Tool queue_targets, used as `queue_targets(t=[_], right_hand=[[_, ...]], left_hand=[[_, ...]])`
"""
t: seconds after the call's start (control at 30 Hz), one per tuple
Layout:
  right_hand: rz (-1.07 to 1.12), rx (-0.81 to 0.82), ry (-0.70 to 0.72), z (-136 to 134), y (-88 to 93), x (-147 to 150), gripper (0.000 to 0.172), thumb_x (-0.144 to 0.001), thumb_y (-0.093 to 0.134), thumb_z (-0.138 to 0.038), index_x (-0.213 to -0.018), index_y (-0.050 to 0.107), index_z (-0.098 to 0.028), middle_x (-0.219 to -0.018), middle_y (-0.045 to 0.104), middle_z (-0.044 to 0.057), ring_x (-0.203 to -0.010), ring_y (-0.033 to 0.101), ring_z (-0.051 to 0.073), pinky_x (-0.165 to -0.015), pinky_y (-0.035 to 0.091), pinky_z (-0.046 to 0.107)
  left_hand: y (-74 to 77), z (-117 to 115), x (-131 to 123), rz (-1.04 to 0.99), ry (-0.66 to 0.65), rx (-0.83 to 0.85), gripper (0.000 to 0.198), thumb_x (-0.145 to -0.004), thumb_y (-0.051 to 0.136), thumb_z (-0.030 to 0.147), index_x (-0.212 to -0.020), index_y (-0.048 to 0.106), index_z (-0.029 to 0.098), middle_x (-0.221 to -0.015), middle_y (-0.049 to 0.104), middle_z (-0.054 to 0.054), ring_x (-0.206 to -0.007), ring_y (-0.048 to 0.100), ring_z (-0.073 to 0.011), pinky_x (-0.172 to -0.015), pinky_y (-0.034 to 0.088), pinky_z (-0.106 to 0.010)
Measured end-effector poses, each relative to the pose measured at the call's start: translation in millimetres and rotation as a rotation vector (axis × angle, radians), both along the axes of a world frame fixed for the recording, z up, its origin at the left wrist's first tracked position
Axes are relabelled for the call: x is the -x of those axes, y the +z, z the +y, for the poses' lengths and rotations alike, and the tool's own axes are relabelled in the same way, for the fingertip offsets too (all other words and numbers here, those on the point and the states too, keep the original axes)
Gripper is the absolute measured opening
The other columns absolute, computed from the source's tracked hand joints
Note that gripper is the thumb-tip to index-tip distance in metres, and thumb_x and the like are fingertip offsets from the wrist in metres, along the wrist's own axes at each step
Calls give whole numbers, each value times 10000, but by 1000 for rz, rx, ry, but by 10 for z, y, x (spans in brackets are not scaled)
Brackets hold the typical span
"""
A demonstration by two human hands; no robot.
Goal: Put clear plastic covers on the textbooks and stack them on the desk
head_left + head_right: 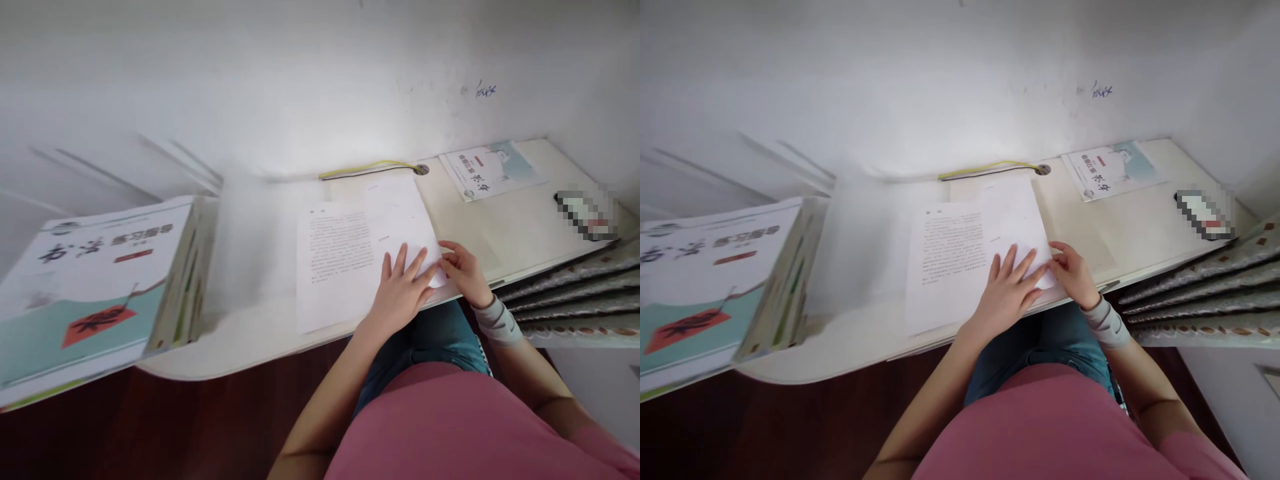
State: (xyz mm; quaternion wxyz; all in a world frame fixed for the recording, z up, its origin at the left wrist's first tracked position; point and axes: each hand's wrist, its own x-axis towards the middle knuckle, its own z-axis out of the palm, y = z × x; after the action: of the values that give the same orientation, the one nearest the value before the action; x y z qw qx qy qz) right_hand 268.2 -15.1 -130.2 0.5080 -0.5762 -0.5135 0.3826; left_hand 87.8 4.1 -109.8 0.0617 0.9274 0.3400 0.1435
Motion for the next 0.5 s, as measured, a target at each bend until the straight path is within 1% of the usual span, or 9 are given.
queue_targets(t=[0.07,0.1,0.17,0.23,0.3,0.37,0.43,0.5], right_hand=[[-284,-70,-75,-15,-21,-159,394,-861,519,-362,-1210,521,-178,-929,698,69,-802,645,182,-755,528,355],[-440,-108,-127,-24,-33,-231,391,-879,487,-345,-1227,521,-170,-1018,689,104,-912,645,212,-840,514,391],[-729,-138,-197,-43,-72,-354,416,-902,442,-322,-1268,510,-137,-1185,634,167,-1113,585,269,-970,452,445],[-930,-108,-195,-62,-139,-438,466,-906,438,-330,-1303,486,-92,-1291,566,215,-1233,503,311,-1028,401,480],[-1032,-72,-169,-78,-221,-478,502,-907,443,-352,-1325,465,-74,-1348,520,232,-1291,451,326,-1054,370,506],[-1071,-61,-155,-86,-291,-486,486,-912,437,-355,-1317,478,-88,-1367,511,219,-1316,428,320,-1063,360,512],[-1077,-69,-151,-87,-325,-481,443,-913,435,-331,-1276,521,-92,-1356,527,205,-1316,433,312,-1065,369,497],[-1069,-81,-149,-84,-322,-479,405,-911,432,-301,-1234,562,-94,-1334,551,195,-1297,458,304,-1056,390,481]], left_hand=[[-58,29,-129,23,7,-26,424,-933,461,369,-1339,527,270,-1495,403,-78,-1421,190,-409,-1091,188,-689],[-91,46,-183,38,10,-33,415,-934,457,369,-1322,547,255,-1484,419,-83,-1406,227,-421,-1087,197,-691],[-156,77,-266,75,14,-33,401,-941,443,353,-1301,568,228,-1455,457,-98,-1373,301,-430,-1078,223,-687],[-204,101,-322,118,2,-15,403,-948,429,340,-1305,564,209,-1430,485,-115,-1344,360,-421,-1071,258,-668],[-224,114,-357,152,-18,5,408,-959,404,333,-1318,550,206,-1429,486,-117,-1333,388,-398,-1074,282,-637],[-219,119,-377,178,-25,19,409,-970,371,329,-1328,539,222,-1443,471,-103,-1340,388,-375,-1082,291,-609],[-202,119,-387,199,-18,28,410,-977,347,329,-1330,536,239,-1452,463,-88,-1347,381,-365,-1085,288,-601],[-185,120,-389,212,-15,36,411,-978,341,334,-1328,536,244,-1452,463,-82,-1347,381,-363,-1083,291,-597]])
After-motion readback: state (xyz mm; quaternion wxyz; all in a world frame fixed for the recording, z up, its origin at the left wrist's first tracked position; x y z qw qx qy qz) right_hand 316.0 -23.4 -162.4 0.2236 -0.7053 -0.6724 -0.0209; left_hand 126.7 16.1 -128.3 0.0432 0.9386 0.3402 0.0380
